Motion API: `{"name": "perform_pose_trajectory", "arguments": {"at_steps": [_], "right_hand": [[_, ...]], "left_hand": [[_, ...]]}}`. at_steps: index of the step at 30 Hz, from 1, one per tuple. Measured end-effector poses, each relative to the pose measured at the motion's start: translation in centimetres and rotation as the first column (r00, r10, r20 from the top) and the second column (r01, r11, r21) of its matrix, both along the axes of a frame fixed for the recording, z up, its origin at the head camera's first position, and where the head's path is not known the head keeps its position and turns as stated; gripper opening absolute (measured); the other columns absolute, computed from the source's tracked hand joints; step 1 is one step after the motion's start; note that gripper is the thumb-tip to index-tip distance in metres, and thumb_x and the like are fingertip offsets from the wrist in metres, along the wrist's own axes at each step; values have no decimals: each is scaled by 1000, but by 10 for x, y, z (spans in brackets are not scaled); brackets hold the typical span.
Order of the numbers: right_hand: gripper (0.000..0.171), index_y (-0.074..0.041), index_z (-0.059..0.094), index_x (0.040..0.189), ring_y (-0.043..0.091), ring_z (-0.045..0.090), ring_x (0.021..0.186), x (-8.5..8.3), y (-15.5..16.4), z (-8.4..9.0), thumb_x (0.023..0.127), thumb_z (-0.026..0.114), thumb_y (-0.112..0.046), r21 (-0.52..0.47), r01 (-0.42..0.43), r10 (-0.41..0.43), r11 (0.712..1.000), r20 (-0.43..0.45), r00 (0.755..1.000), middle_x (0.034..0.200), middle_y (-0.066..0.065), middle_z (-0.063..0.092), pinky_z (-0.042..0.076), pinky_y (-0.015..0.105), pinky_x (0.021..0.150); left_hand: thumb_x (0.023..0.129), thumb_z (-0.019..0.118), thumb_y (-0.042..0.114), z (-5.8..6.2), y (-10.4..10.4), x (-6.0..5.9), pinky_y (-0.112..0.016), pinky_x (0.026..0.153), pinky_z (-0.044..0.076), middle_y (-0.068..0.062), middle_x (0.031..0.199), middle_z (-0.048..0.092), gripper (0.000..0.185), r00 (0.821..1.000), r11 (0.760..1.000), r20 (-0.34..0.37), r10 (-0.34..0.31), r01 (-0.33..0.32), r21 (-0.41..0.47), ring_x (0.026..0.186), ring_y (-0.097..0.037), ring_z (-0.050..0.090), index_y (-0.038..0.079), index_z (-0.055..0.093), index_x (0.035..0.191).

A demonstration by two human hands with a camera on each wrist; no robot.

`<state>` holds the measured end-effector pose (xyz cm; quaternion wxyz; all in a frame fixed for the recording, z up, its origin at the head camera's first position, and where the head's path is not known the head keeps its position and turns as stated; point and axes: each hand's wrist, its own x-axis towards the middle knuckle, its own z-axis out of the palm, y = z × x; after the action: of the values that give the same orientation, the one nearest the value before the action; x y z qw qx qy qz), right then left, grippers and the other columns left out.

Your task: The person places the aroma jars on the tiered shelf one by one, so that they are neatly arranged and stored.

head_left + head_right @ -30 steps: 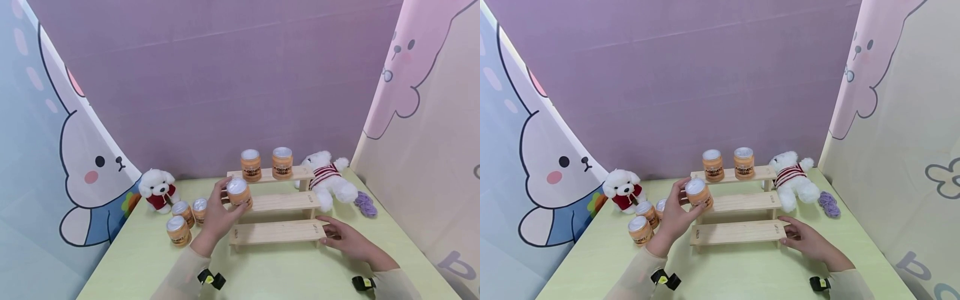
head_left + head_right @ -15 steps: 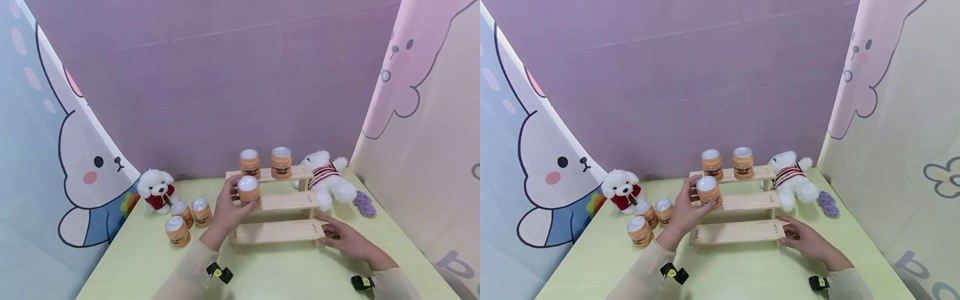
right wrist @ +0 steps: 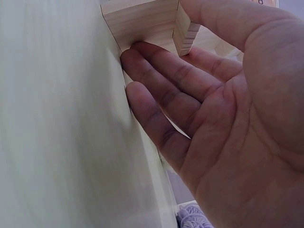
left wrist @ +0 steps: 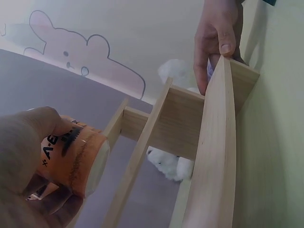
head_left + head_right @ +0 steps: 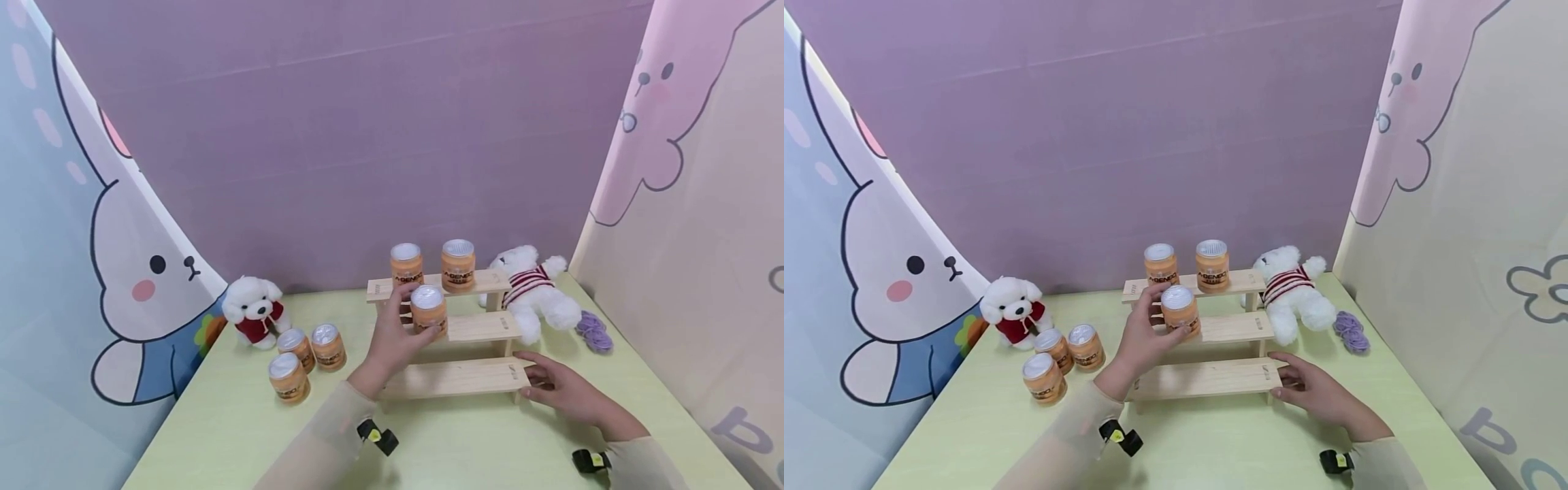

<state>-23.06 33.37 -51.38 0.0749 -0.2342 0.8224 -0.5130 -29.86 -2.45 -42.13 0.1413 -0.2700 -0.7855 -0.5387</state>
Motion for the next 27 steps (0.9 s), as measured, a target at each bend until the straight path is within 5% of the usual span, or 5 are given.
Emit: {"name": "perform_pose_trajectory", "arguments": {"at_steps": [27], "right_hand": [[75,0,31,161,24,70,109,0,1,-3,100,72,-16,-5,8,-8,1000,-1,1000,128,18,70,58,28,88]], "left_hand": [[80,92,11,-4,42,-9,-32,91,59,-1,129,58,76,989,997,139,-57,49,62,109,-21,66,20,51,143]]}}
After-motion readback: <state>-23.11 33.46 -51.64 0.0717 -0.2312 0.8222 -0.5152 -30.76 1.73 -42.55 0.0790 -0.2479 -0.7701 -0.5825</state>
